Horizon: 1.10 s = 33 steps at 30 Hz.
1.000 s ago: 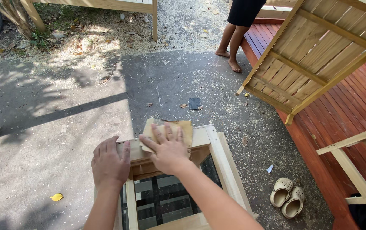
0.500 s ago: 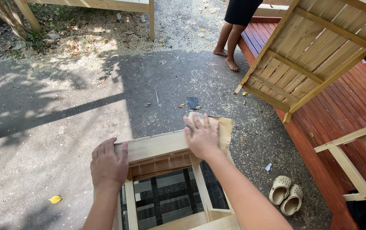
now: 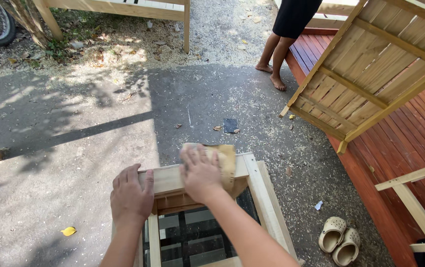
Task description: The person sands the edges and surfaces of a wooden frame using a sanding block. They hold the frame steady with one hand while moving the sanding block back and forth along the wood.
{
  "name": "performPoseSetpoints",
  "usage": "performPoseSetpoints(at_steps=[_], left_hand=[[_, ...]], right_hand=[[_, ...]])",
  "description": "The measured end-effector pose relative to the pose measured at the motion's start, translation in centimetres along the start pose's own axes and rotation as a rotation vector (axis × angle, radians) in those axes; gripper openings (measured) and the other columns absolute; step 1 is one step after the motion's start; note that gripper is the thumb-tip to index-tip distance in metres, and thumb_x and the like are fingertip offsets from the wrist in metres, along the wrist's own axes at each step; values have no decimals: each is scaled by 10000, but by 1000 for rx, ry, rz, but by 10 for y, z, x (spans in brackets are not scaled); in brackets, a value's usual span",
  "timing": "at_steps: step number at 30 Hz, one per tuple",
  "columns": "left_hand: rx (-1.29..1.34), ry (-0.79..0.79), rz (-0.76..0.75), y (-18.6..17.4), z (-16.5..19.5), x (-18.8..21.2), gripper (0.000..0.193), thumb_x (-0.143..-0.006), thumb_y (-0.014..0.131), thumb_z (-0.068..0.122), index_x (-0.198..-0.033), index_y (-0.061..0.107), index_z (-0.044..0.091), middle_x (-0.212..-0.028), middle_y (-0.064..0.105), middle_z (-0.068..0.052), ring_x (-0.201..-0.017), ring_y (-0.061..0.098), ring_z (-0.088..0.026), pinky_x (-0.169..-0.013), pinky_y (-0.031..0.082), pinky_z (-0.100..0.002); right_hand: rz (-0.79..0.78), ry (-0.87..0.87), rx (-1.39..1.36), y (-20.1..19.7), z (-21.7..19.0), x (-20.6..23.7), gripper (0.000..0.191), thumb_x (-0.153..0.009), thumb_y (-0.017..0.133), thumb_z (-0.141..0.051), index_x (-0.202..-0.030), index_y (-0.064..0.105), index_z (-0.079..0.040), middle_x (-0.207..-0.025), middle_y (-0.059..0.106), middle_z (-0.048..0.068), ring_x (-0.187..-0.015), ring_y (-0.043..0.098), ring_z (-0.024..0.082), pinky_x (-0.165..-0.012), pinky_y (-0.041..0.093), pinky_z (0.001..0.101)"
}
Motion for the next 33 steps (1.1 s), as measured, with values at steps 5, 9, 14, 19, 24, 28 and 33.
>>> performPoseSetpoints(at_steps=[5, 9, 14, 19, 24, 28, 33], left_hand=[[-27, -12, -31, 0, 3, -1, 614, -1006, 366, 563, -1458, 486, 165, -1516, 470, -62, -1448, 366, -256, -1178, 319, -469], [-100, 2, -37, 3, 2, 0, 586, -1015, 368, 533, -1468, 481, 181, -1534, 453, -46, -1462, 348, -238, -1192, 316, -455], [-124, 36, -5, 6, 2, 1, 547, -1019, 380, 456, -1491, 463, 194, -1589, 411, 2, -1499, 315, -208, -1209, 310, -435], [-282, 88, -145, 15, 6, -2, 623, -1020, 240, 489, -1581, 259, 218, -1651, 234, -20, -1525, 159, -262, -1202, 215, -481], [-325, 139, -197, 15, 10, -2, 678, -1004, 186, 547, -1599, 190, 222, -1666, 166, -33, -1542, 43, -313, -1216, 128, -509], [-292, 138, -141, 12, 12, -1, 662, -1010, 202, 557, -1572, 261, 211, -1662, 183, -62, -1545, 42, -310, -1223, 115, -511], [-237, 68, -42, 5, 7, -1, 641, -1023, 265, 536, -1534, 390, 169, -1647, 266, -123, -1553, 134, -324, -1239, 177, -490]], right_hand=[[13, 356, -13, -23, 121, 17, 597, -1037, 142, -454, -1618, 149, -317, -1719, 45, -77, -1584, -42, 210, -1263, -12, 540], [60, 312, -41, -30, 65, 15, 638, -1048, 146, -441, -1639, 75, -212, -1707, 18, -39, -1569, -83, 265, -1227, -47, 591], [-1, -20, 0, -1, -60, 0, 618, -1032, 171, -440, -1622, 109, -268, -1715, 62, -22, -1572, -28, 272, -1232, -34, 605], [19, 226, -12, -15, 48, 12, 590, -1044, 133, -467, -1625, 94, -368, -1704, 36, -48, -1571, -40, 274, -1240, -24, 592], [82, 518, -49, -30, 115, 27, 626, -1036, 154, -473, -1632, 81, -294, -1718, -16, -47, -1575, -86, 282, -1243, -20, 585], [26, 192, -6, -8, 3, 5, 656, -1036, 146, -459, -1635, 18, -222, -1723, -57, 8, -1562, -119, 323, -1238, -46, 583], [-71, 50, 12, -9, -50, 7, 613, -1028, 147, -500, -1625, 99, -367, -1720, -40, -22, -1574, -128, 334, -1238, -88, 615]])
Point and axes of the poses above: each hand's wrist, its own x-axis away from the middle knuckle, its own y-axis out of the palm, z = x × y, the point moved 7 cm from there along -x, towards the middle knuckle
